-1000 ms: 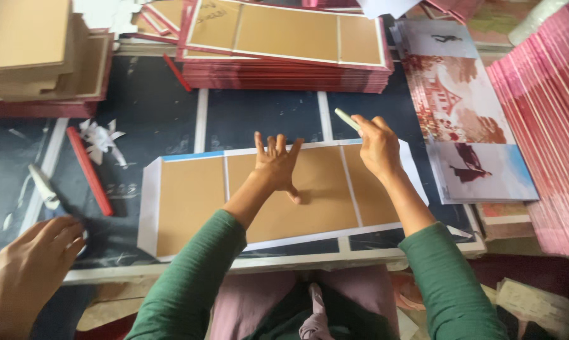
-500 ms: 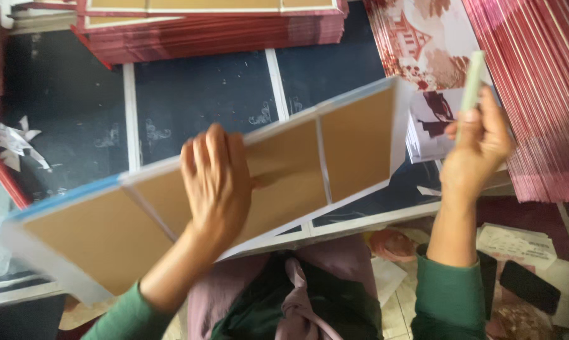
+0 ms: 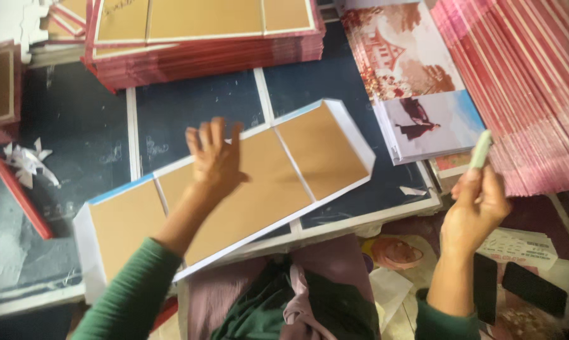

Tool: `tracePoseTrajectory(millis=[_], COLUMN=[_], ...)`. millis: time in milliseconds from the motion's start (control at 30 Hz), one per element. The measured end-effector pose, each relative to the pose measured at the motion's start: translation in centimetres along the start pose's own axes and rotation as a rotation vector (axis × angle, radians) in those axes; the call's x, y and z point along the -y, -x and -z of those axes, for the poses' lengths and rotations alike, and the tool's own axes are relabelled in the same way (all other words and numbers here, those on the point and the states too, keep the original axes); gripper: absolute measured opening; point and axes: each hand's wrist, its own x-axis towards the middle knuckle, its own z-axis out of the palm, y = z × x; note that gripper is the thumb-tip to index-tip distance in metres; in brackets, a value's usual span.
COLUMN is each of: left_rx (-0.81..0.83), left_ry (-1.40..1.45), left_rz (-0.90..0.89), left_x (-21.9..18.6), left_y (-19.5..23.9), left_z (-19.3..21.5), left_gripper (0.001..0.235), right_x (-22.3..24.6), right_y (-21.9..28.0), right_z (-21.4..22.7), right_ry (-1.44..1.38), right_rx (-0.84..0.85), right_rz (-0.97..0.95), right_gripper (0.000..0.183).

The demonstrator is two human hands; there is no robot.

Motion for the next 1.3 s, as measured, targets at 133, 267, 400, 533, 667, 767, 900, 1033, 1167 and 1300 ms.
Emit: tracePoseTrajectory(millis=[133,267,400,533,667,767,900,1033,1167,1300], left_rx=[0.017,0.104,0.272,0.351,0.349,0.269,0.224,0.505,0.501,0.502], left_ry=[0.277,0.298,0.443,0.441,0.43,0.426,0.376,0.454,0.553,0.564], left_rz=[-0.165,-0.268,-0.224,-0.219,-0.26,-0.259,-0.235,-0.159,-0.12,-0.127], left_x=[-8.4,-13.8,-13.4,-13.1,-13.1,-13.0,-11.2,-7.9,-7.7,-7.5], left_y=[0.6,0.8,-2.4,-3.6,-4.0,-3.4,-0.4,0.9,0.0,0.7], left_z=[3.1,0.7,-0.2,-0.8,-0.9,-0.8,1.2,1.5,-0.3,0.5], left_gripper=[0.1,0.111,0.099,0.097,0.095,0.09,0.078,0.076,0.077,0.077], right_x=[-2.1,-4.8,-2.2,-1.5,-4.2,-5.3,-6.0,-4.2,2.4,-2.2], right_y=[2.8,5.8,6.8,8.1,5.3,4.8,5.1,6.5,11.7,8.8], right_z=[0.0,-0.7,-2.3,-5.4,-8.4,-9.2,-9.0,-8.7,-8.8,-8.4], right_ry=[0.136,0.25,0.298,0.468,0.503,0.459,0.504,0.498,0.459,0.445], right_rx=[0.103,0.201,0.36,0.572,0.52,0.519,0.507,0.521,0.675,0.609], right_rz=[-0.034,0.066,0.112,0.228,0.299,0.311,0.325,0.315,0.302,0.248], right_gripper=[0.027,0.024,0.033,0.042,0.042,0.036,0.036,0.038,0.042,0.028])
